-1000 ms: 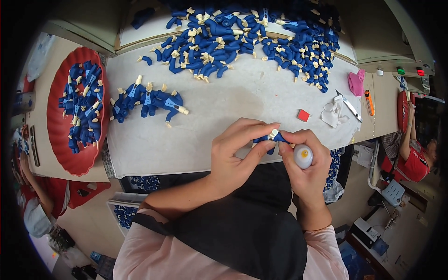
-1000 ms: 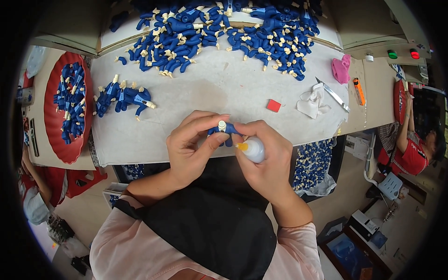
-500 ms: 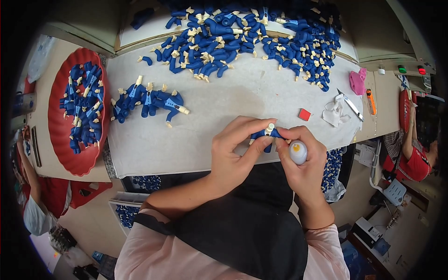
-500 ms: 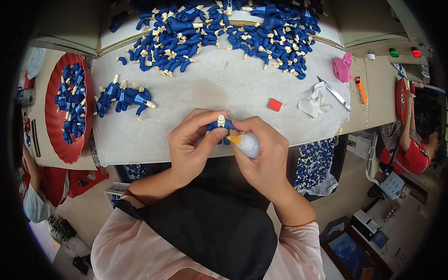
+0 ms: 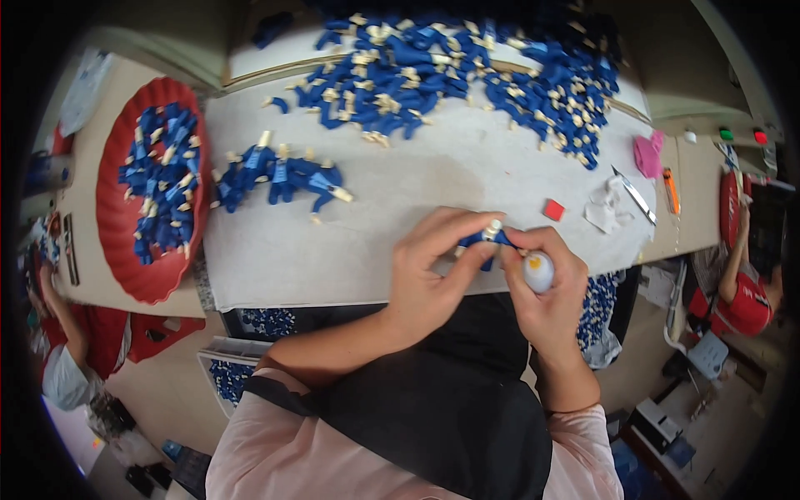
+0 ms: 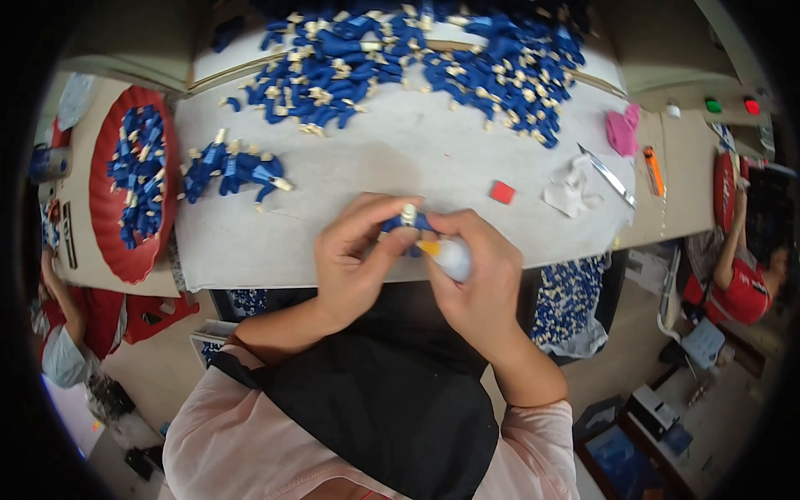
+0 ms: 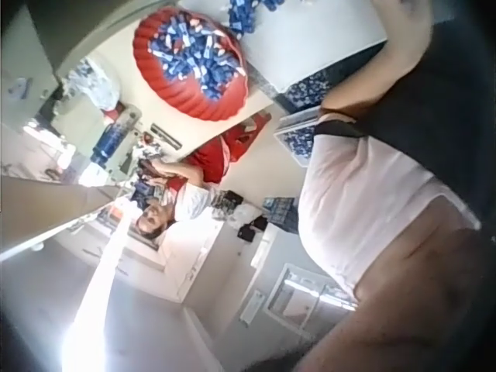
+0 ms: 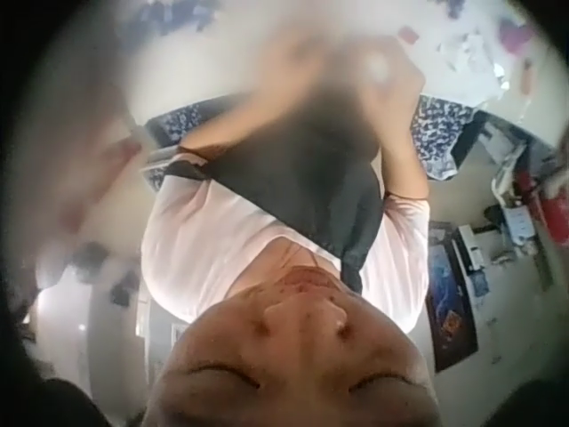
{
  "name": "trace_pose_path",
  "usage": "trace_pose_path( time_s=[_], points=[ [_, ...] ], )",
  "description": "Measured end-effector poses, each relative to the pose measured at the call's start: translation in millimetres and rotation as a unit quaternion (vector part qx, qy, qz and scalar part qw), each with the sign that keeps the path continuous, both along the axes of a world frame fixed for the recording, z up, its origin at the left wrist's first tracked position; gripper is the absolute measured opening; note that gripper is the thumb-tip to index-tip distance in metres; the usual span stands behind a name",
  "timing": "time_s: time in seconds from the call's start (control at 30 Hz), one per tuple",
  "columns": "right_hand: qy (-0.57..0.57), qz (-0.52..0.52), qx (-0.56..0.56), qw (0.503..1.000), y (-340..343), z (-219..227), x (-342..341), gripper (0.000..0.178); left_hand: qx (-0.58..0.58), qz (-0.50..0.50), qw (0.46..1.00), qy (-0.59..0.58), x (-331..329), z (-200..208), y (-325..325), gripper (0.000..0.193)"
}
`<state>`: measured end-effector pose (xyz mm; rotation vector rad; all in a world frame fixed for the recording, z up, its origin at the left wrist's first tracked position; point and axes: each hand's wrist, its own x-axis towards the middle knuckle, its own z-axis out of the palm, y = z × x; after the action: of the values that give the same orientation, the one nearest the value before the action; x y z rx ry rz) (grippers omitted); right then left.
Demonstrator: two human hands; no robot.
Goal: The person assembles small blue toy figures by applying adhesive from a bottle to components and joining them together.
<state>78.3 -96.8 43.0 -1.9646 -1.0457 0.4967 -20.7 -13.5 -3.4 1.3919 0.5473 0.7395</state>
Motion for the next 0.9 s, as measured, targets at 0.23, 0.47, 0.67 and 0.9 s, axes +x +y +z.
trace_pose_path(
  time_s=[0.23,0.47,0.67,0.9],
  points=[
    [-0.002,-0.097,0.000,0.995,-16,-11,-2,0.007,-0.020,-0.011,0.998,-0.054,10,-8,-12,0.028],
    [0.023,-0.085,-0.006,0.996,-15,-8,-4,0.008,-0.043,-0.014,0.998,-0.039,3,-1,-14,0.028],
    [-0.033,-0.050,-0.012,0.998,-1,-8,-4,0.008,-0.059,0.026,0.997,-0.048,5,-6,-7,0.024],
    [-0.028,-0.052,-0.006,0.998,-3,-7,3,0.013,-0.008,-0.021,1.000,-0.009,9,0,0,0.026]
  ],
)
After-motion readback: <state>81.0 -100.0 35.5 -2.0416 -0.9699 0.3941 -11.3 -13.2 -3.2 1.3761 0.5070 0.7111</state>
